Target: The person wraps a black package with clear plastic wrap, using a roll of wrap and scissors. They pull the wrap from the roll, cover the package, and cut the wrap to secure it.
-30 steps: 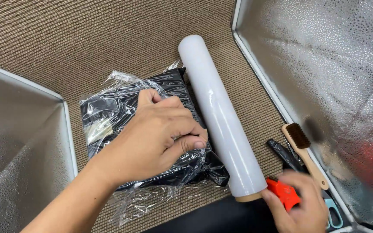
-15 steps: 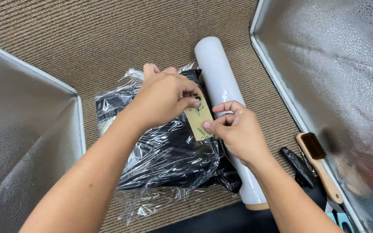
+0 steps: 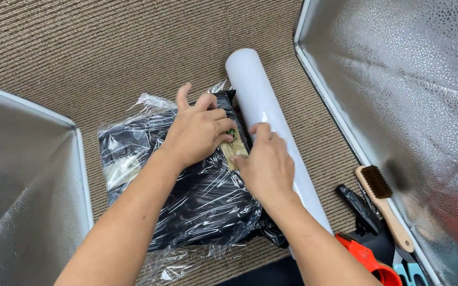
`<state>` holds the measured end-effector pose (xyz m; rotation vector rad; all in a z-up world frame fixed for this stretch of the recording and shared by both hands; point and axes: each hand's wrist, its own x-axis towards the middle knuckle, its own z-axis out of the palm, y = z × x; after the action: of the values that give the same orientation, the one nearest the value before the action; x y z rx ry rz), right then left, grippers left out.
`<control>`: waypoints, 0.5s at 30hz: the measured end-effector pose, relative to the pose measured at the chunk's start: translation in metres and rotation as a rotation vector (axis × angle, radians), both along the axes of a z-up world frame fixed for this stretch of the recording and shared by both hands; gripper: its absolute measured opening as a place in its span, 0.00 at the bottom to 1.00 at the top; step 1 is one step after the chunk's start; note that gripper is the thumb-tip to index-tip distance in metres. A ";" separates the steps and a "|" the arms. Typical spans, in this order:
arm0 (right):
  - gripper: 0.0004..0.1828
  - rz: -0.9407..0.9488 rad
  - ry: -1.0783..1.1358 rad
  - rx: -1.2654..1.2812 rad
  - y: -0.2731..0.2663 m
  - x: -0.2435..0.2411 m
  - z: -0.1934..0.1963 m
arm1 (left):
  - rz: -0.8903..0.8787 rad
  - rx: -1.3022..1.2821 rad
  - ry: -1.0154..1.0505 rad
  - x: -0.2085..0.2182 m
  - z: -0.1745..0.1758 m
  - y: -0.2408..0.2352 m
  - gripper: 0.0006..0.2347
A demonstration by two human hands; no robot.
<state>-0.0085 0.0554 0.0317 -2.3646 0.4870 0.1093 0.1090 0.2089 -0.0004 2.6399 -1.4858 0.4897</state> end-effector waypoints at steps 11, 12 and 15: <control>0.14 0.008 -0.149 0.211 0.002 -0.022 -0.050 | 0.551 0.134 0.539 0.019 -0.016 -0.006 0.26; 0.15 0.042 -0.172 0.224 -0.001 -0.021 -0.052 | 0.564 0.144 0.523 0.021 -0.017 -0.007 0.27; 0.18 0.111 -0.269 0.276 -0.020 -0.023 -0.048 | 0.578 0.206 0.427 0.008 0.007 -0.017 0.27</control>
<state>-0.0311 0.0357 -0.0158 -2.0931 0.1965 -0.0858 0.1169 0.1923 0.0062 3.0529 -0.6774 -0.2176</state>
